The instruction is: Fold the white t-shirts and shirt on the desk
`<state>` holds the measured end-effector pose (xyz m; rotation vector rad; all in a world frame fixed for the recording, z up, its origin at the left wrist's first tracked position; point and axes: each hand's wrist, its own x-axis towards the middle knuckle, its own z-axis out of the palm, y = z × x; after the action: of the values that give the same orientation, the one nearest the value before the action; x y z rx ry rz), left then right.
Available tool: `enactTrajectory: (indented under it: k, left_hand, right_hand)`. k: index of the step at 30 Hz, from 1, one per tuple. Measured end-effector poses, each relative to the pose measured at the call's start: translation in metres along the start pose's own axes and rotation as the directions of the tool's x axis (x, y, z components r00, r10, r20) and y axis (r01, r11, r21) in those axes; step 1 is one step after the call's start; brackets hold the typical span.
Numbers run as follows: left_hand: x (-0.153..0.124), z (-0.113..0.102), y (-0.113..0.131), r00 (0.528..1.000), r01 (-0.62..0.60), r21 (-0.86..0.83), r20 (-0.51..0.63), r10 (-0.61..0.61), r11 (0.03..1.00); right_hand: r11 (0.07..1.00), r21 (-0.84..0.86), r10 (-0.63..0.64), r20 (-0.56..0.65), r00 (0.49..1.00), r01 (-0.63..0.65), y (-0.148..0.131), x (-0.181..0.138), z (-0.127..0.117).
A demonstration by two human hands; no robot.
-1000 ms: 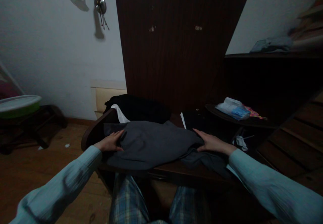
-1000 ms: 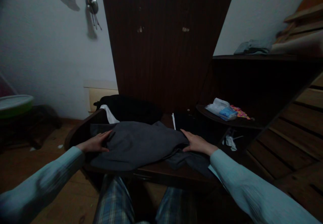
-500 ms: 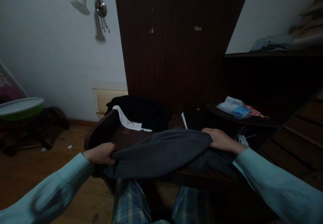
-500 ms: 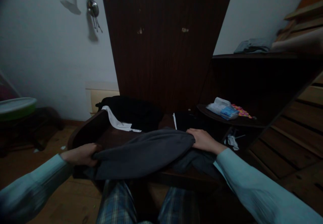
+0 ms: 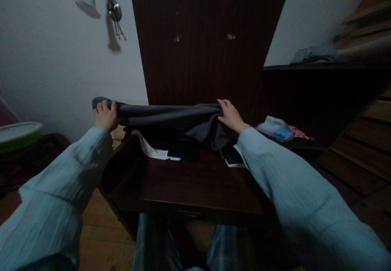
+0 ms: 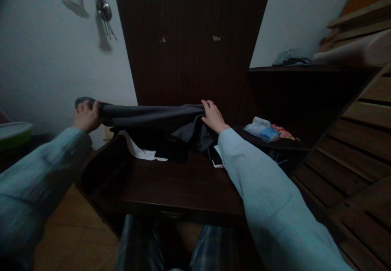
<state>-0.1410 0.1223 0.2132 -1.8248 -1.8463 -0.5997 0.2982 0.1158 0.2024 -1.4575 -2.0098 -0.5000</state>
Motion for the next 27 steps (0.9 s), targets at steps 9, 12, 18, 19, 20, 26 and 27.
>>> enactTrajectory:
  k: [9, 12, 18, 19, 20, 26, 27]
  left_hand:
    - [-0.075, 0.112, 0.046, 0.956, -0.14, -0.136, 0.24, 0.17, 0.981]
    - [-0.102, 0.135, 0.075, 0.931, -0.254, -0.255, 0.198, 0.308, 0.933]
    - [-0.135, 0.161, 0.135, 0.871, -0.359, -0.509, 0.119, 0.477, 0.782]
    - [-0.138, 0.163, 0.143, 0.873, -0.35, -0.527, 0.118, 0.474, 0.775]
    - [-0.14, 0.165, 0.149, 0.877, -0.337, -0.536, 0.12, 0.465, 0.774]
    - [-0.146, 0.166, 0.164, 0.867, -0.339, -0.559, 0.125, 0.482, 0.756]
    - [-0.147, 0.164, 0.165, 0.867, -0.338, -0.566, 0.123, 0.483, 0.752]
  right_hand:
    - [0.952, -0.151, 0.304, 0.549, 0.779, -0.266, 0.078, -0.071, 0.061]
    - [0.884, -0.187, 0.416, 0.733, 0.539, -0.428, 0.093, -0.107, 0.078]
    - [0.854, -0.052, 0.421, 0.653, 0.63, -0.517, 0.102, -0.132, 0.091]
    - [0.838, -0.028, 0.445, 0.614, 0.652, -0.545, 0.105, -0.134, 0.092]
    - [0.814, 0.006, 0.474, 0.569, 0.671, -0.58, 0.108, -0.136, 0.092]
    - [0.506, 0.368, 0.715, 0.327, 0.618, -0.78, 0.124, -0.151, 0.092]
    - [0.451, 0.42, 0.751, 0.299, 0.589, -0.788, 0.124, -0.152, 0.093]
